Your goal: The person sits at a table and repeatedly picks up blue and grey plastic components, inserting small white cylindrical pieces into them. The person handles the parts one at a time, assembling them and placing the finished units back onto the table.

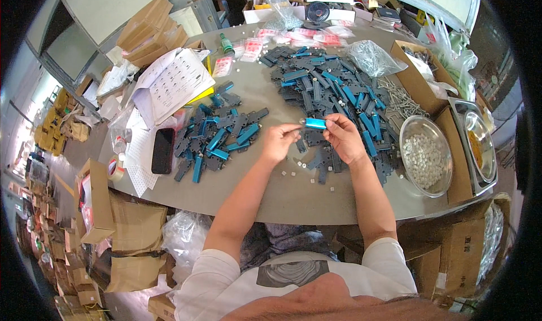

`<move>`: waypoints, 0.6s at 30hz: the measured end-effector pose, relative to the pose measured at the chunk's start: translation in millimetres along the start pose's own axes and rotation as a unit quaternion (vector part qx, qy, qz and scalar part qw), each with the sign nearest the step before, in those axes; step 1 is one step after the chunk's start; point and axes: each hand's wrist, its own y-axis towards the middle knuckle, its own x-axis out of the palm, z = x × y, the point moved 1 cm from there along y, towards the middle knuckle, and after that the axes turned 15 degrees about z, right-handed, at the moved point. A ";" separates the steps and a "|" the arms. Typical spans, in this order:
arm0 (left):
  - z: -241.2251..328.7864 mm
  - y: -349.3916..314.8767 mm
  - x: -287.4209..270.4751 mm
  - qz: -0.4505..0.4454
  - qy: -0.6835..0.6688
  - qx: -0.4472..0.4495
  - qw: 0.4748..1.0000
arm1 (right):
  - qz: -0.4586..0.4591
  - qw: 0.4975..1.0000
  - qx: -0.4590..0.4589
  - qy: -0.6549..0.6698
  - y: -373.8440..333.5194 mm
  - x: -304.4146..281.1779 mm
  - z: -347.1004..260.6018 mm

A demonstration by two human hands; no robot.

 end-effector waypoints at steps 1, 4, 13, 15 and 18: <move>3.6 -4.6 4.2 0.000 0.030 0.059 0.998 | 0.017 1.000 0.023 0.008 1.5 -0.3 4.3; 9.5 -7.6 3.7 0.023 0.037 0.109 0.993 | 0.034 0.998 0.042 -0.035 5.3 -1.3 13.2; 2.3 -6.1 7.2 0.045 -0.068 0.077 0.994 | 0.030 0.994 0.020 -0.105 1.3 3.4 16.4; 6.5 -6.6 5.7 0.047 -0.035 0.117 0.991 | 0.033 0.991 -0.007 -0.132 2.4 2.1 18.1; 15.1 -8.2 4.9 0.043 0.035 0.138 0.989 | 0.043 0.979 -0.059 -0.188 4.1 1.3 20.5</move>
